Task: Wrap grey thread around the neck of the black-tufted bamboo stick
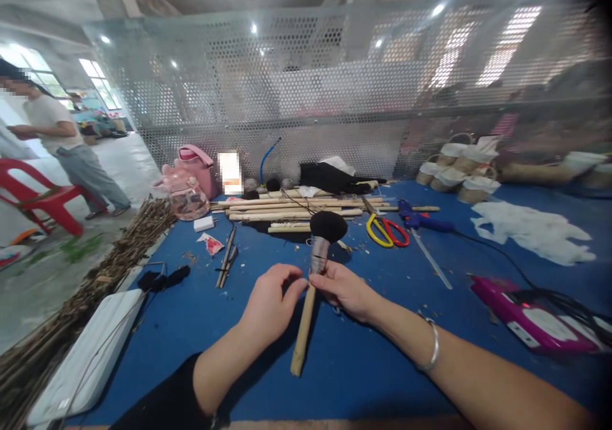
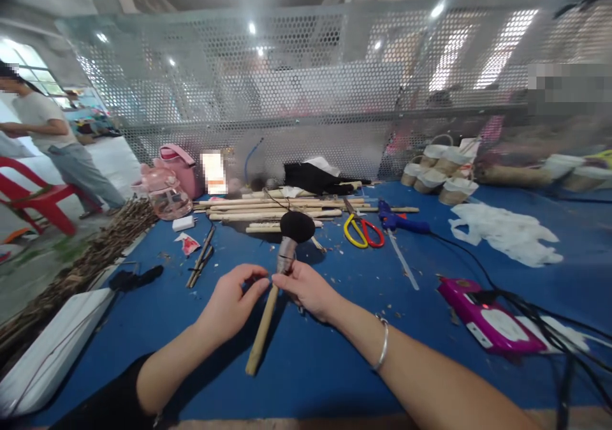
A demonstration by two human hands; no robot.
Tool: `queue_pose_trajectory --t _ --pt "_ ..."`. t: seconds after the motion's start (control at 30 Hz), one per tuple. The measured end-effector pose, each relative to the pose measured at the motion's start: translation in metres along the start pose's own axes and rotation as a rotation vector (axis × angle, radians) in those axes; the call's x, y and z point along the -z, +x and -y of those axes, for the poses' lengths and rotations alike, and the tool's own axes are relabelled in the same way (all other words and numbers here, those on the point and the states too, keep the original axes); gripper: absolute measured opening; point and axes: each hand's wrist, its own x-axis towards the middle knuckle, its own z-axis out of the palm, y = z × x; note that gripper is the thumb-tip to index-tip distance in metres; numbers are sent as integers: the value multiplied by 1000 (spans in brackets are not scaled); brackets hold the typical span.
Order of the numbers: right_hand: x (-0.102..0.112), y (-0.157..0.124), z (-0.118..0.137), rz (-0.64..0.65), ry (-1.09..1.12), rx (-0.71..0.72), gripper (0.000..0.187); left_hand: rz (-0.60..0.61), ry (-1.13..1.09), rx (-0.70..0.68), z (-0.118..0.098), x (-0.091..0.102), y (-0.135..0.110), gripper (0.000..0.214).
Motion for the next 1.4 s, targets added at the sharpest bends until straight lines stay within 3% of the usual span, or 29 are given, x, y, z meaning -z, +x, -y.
queue_pose_trajectory --t 0.1,0.2,0.43,0.63,0.83,1.07,1.4 --pt "-1 1 1 -14 -2 -32 40 164 37 98 -5 -4 -4 32" --pt "-1 3 0 -3 -22 -31 40 171 -19 194 -4 -9 -5 34" --pt "3 1 1 94 11 -30 40 437 -484 368 0 -11 -1 34" --pt "4 0 4 176 71 -23 38 583 -631 393 -4 -5 0 43" --pt "3 0 2 136 26 -45 37 576 -497 388 -1 -5 -2 43" --pt "0 -1 6 115 19 -36 39 413 -477 359 6 -11 -3 38" --pt "3 -2 10 181 87 -51 37 528 -596 341 4 -9 -3 37"
